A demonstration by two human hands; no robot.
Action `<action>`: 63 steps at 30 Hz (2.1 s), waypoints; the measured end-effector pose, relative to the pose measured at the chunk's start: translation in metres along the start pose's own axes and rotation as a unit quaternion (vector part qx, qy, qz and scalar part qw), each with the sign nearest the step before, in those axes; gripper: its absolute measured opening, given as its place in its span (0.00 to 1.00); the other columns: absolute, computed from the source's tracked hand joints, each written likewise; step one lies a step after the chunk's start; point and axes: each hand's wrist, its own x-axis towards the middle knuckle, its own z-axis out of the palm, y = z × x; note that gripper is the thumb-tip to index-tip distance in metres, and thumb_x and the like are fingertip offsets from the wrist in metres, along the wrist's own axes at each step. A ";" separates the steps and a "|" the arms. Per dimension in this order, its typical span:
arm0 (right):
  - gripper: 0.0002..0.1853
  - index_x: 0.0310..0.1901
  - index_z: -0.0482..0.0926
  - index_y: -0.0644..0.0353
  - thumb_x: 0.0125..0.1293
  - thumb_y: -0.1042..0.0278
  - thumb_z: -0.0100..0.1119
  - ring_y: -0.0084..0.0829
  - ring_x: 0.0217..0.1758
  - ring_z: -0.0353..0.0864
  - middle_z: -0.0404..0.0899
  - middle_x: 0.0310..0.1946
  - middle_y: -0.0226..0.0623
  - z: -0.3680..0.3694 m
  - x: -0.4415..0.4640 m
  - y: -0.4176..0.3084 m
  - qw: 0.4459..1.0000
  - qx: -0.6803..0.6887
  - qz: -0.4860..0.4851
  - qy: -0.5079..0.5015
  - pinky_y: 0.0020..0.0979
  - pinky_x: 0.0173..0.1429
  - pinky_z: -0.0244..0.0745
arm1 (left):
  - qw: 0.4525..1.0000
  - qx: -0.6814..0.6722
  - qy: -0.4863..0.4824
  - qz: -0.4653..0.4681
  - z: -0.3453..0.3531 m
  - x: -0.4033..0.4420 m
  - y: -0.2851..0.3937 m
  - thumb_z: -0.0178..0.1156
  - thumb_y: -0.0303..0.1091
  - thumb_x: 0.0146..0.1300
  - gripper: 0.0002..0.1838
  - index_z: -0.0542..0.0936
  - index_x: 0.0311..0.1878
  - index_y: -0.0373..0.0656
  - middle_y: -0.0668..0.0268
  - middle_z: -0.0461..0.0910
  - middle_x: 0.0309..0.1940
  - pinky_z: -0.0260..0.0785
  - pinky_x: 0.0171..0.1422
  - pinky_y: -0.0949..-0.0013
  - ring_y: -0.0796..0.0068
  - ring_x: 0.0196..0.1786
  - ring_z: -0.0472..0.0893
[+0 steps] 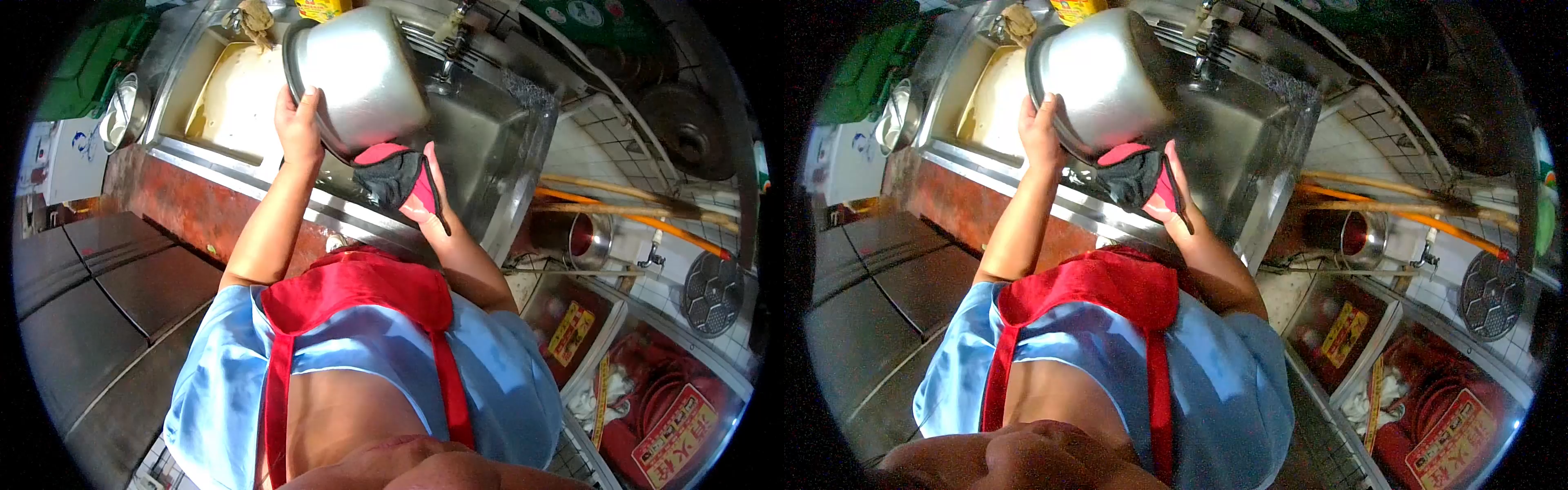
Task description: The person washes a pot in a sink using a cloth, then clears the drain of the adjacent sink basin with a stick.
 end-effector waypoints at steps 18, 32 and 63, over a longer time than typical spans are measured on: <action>0.14 0.36 0.76 0.56 0.54 0.64 0.42 0.36 0.47 0.70 0.73 0.42 0.37 -0.284 -0.037 -0.040 0.169 -0.931 0.119 0.300 0.34 0.53 0.62 | 0.990 -0.029 0.097 -0.100 0.005 0.001 0.035 0.49 0.31 0.56 0.15 0.67 0.45 0.35 0.61 0.72 0.36 0.66 0.43 0.69 0.71 0.37 0.73; 0.07 0.29 0.71 0.60 0.53 0.66 0.56 0.21 0.32 0.68 0.71 0.28 0.27 0.015 0.004 -0.020 0.870 -0.460 -0.169 0.055 0.26 0.41 0.64 | 0.993 -0.029 0.061 -0.096 0.018 -0.003 -0.020 0.49 0.28 0.56 0.10 0.67 0.42 0.36 0.63 0.72 0.33 0.65 0.40 0.72 0.75 0.34 0.72; 0.18 0.49 0.66 0.61 0.54 0.71 0.47 0.32 0.50 0.68 0.70 0.45 0.36 -0.028 -0.026 -0.061 0.928 -0.242 -0.261 0.111 0.33 0.57 0.59 | 0.953 -0.163 0.039 -0.253 -0.083 0.005 -0.002 0.53 0.37 0.55 0.19 0.68 0.47 0.36 0.57 0.73 0.41 0.65 0.51 0.59 0.62 0.44 0.73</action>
